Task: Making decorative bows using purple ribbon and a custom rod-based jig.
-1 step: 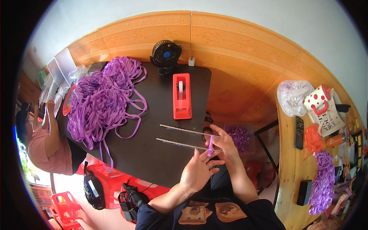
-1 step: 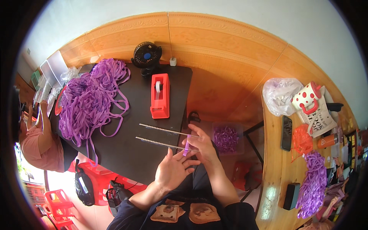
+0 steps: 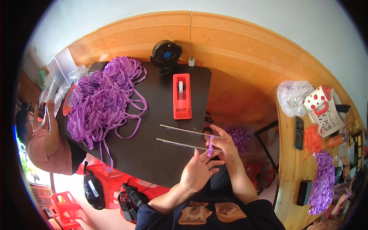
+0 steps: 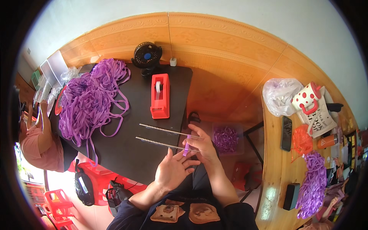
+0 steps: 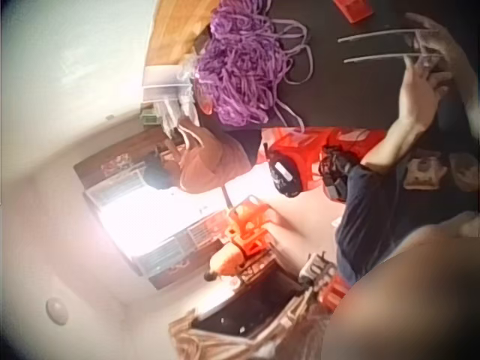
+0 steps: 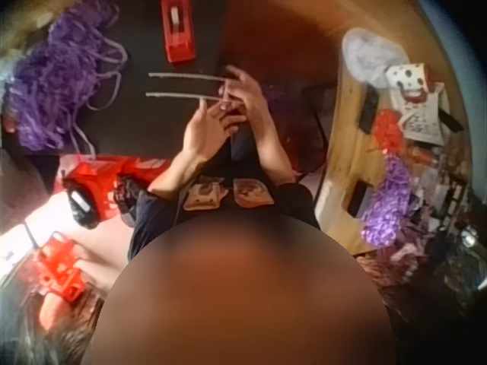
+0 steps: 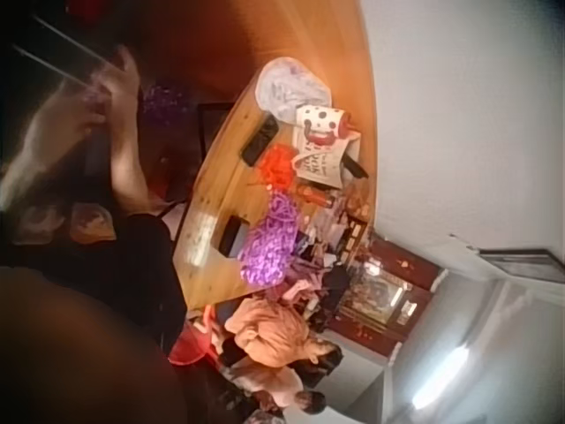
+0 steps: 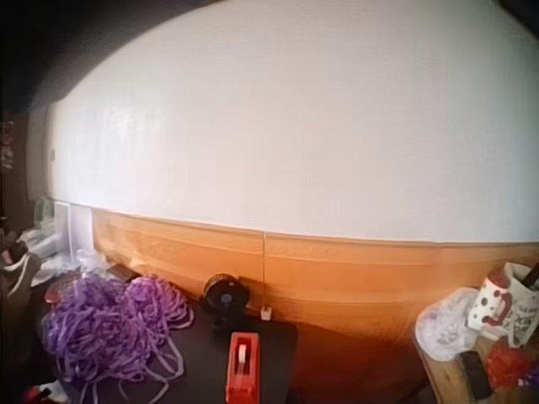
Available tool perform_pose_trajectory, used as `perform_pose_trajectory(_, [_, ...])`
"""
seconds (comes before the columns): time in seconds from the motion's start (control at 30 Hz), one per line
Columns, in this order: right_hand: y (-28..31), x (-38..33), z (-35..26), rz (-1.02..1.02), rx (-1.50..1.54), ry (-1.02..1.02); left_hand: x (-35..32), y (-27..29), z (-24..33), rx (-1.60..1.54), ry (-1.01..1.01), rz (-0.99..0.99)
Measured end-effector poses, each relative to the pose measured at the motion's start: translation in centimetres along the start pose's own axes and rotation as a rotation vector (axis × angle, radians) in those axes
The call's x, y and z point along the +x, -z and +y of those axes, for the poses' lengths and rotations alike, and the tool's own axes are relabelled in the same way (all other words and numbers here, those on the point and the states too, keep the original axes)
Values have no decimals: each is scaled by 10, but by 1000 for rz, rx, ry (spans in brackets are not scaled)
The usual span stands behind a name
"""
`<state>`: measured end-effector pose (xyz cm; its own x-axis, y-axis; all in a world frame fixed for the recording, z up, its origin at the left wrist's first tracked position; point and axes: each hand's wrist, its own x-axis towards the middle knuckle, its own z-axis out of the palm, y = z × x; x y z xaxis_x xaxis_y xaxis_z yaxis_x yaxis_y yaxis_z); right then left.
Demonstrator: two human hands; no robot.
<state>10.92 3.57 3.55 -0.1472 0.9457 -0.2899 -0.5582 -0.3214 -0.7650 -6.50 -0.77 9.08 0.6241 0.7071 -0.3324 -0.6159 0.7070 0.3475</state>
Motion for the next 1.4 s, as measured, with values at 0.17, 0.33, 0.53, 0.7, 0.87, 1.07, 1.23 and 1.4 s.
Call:
perform_pose_trajectory(0.17, [20,24,34,-270,369,76,0,0,1,-20,10,-11])
perform_pose_trajectory(0.33, [12,31,56,-435,583,213,3,3,1,-29,0,-31])
perform_pose_trajectory(0.53, [-5,23,35,-477,633,139,2,7,-4,73,-13,-21])
perform_pose_trajectory(0.7, [3,17,29,-293,496,159,-16,-4,-8,328,29,-89])
perform_pose_trajectory(0.87, [64,-18,7,-198,403,360,-69,-23,18,562,139,-540])
perform_pose_trajectory(1.07, [200,-8,-24,672,-1218,446,-96,-10,83,1212,-406,-360])
perform_pose_trajectory(1.23, [223,-16,6,770,-935,443,-66,38,138,2082,-1179,872])
perform_pose_trajectory(1.4, [103,-58,16,548,-800,709,-61,68,152,2109,-1180,888])
